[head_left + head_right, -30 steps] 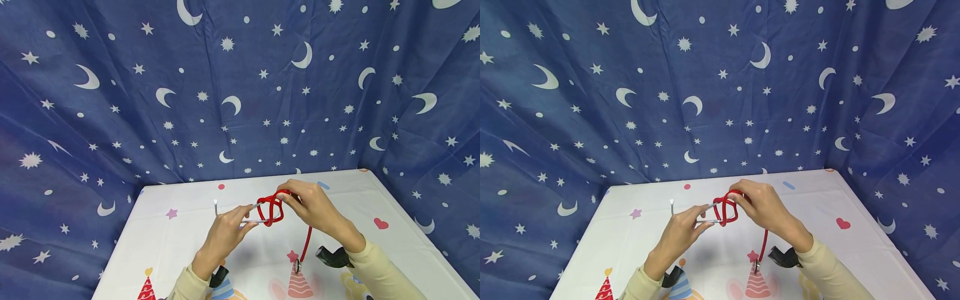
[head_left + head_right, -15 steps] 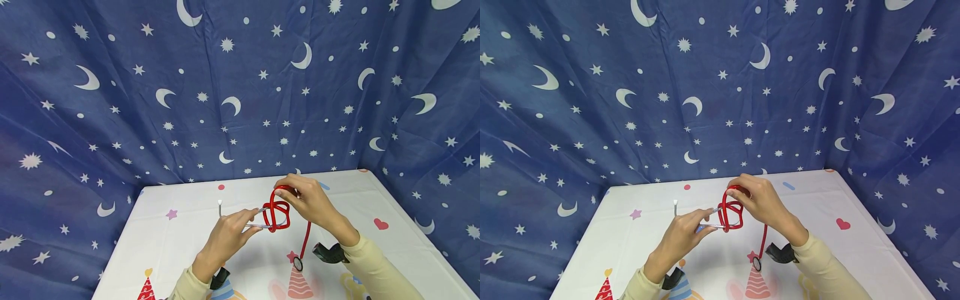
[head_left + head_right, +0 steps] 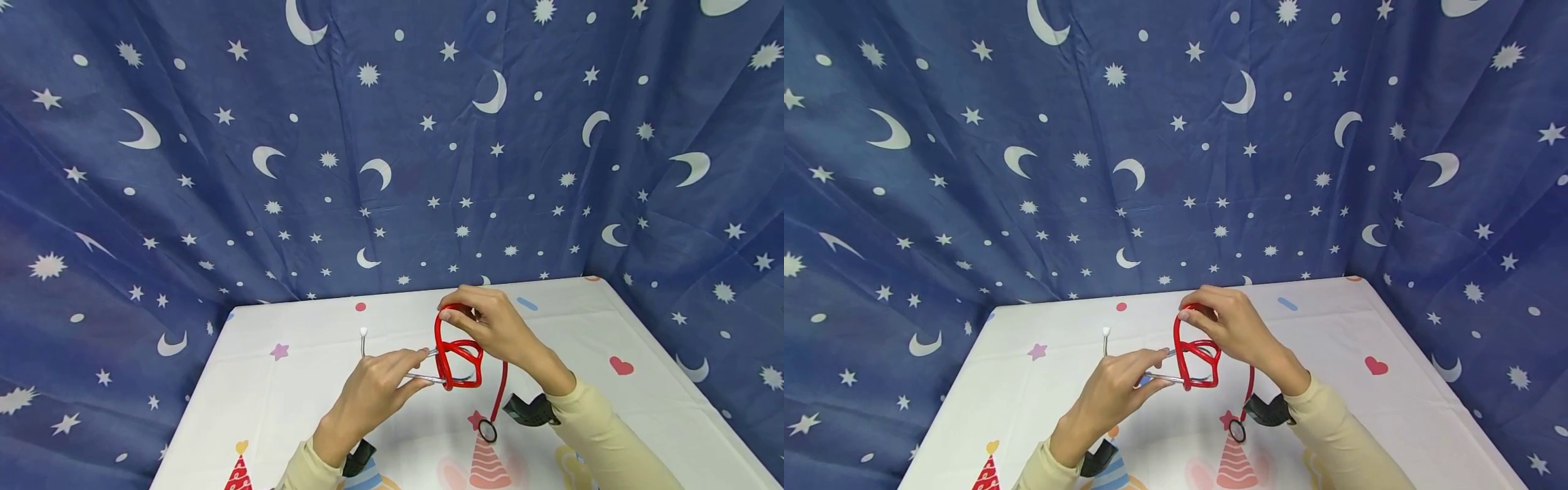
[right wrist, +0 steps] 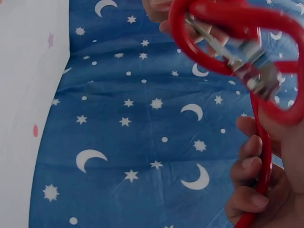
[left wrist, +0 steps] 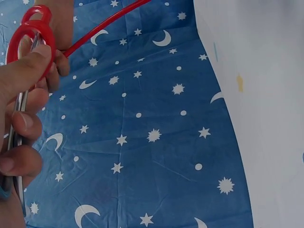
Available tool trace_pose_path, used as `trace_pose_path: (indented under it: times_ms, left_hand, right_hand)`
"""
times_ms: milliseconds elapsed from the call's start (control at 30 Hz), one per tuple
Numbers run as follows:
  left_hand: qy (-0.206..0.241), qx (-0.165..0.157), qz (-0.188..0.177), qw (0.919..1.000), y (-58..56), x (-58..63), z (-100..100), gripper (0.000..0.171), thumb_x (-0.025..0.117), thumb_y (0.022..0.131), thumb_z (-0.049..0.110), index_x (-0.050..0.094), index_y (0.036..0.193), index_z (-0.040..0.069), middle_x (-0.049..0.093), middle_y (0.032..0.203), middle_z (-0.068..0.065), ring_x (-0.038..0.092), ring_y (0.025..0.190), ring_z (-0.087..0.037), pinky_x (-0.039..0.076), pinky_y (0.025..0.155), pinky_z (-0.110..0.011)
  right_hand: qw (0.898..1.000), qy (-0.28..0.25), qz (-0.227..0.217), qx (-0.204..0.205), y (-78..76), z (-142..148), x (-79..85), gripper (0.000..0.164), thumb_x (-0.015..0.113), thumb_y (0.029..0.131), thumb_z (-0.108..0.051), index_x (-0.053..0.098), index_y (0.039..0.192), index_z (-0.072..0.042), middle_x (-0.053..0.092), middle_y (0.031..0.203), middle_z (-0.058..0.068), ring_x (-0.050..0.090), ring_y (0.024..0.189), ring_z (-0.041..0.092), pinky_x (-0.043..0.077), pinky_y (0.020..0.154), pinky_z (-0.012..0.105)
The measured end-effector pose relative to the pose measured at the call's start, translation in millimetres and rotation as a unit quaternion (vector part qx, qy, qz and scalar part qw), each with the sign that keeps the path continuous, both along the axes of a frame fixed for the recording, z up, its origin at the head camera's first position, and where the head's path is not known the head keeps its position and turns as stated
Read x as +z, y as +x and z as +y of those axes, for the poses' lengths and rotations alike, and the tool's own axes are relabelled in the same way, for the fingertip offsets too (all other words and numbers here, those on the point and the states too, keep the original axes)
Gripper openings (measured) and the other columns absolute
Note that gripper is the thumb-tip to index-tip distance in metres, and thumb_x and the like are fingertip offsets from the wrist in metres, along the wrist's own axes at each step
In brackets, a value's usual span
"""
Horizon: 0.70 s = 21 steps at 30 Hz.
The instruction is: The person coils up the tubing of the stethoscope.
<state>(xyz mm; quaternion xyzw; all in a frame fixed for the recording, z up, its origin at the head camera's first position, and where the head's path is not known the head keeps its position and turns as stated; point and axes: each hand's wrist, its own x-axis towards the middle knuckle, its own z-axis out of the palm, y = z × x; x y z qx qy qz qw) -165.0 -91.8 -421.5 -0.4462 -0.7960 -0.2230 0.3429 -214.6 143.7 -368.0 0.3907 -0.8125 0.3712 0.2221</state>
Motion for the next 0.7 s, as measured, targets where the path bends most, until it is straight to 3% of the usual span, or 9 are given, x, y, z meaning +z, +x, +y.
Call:
trace_pose_path:
  times_ms: [200, 400, 533, 700]
  left_hand:
    - [0.017, -0.010, 0.012, 0.9997, 0.4, -1.5, -1, 0.043, 0.081, 0.080, 0.026, 0.067, 0.116, 0.007, 0.074, 0.093, 0.001, 0.071, 0.080, -0.006, 0.057, 0.074, -0.017]
    - [0.044, -0.008, 0.016, 0.9989, 0.7, -3.8, -2, 0.042, 0.082, 0.079, 0.024, 0.068, 0.114, 0.006, 0.074, 0.094, 0.000, 0.072, 0.080, -0.008, 0.057, 0.074, -0.018]
    - [0.065, -0.007, 0.006, 0.9978, -0.1, -5.6, -3, 0.043, 0.083, 0.078, 0.023, 0.068, 0.114, 0.006, 0.074, 0.091, 0.001, 0.070, 0.074, -0.006, 0.055, 0.068, -0.014]
    - [0.093, 0.006, 0.008, 0.9957, -1.5, -6.5, -4, 0.044, 0.084, 0.076, 0.023, 0.067, 0.114, 0.006, 0.071, 0.084, 0.003, 0.056, 0.059, -0.003, 0.044, 0.056, -0.009]
  right_hand:
    - [0.998, 0.006, -0.068, 0.008, -3.6, 2, -4.1, 0.011, 0.073, 0.087, -0.012, 0.073, 0.097, -0.017, 0.065, 0.082, -0.009, 0.044, 0.059, 0.005, 0.040, 0.053, 0.018]
    - [0.989, -0.008, -0.149, 0.005, -2.8, 1, -16.1, 0.009, 0.068, 0.092, -0.014, 0.073, 0.100, -0.016, 0.068, 0.083, -0.005, 0.051, 0.065, 0.008, 0.047, 0.059, 0.021]
    - [0.984, -0.029, -0.177, 0.009, -1.3, -2, -27.1, 0.010, 0.065, 0.094, -0.013, 0.073, 0.100, -0.013, 0.071, 0.085, -0.001, 0.058, 0.069, 0.008, 0.054, 0.063, 0.023]
    - [0.980, -0.050, -0.193, 0.011, 1.7, -9, -40.5, 0.014, 0.064, 0.093, -0.006, 0.073, 0.104, -0.005, 0.075, 0.094, 0.007, 0.069, 0.082, 0.013, 0.057, 0.075, 0.023]
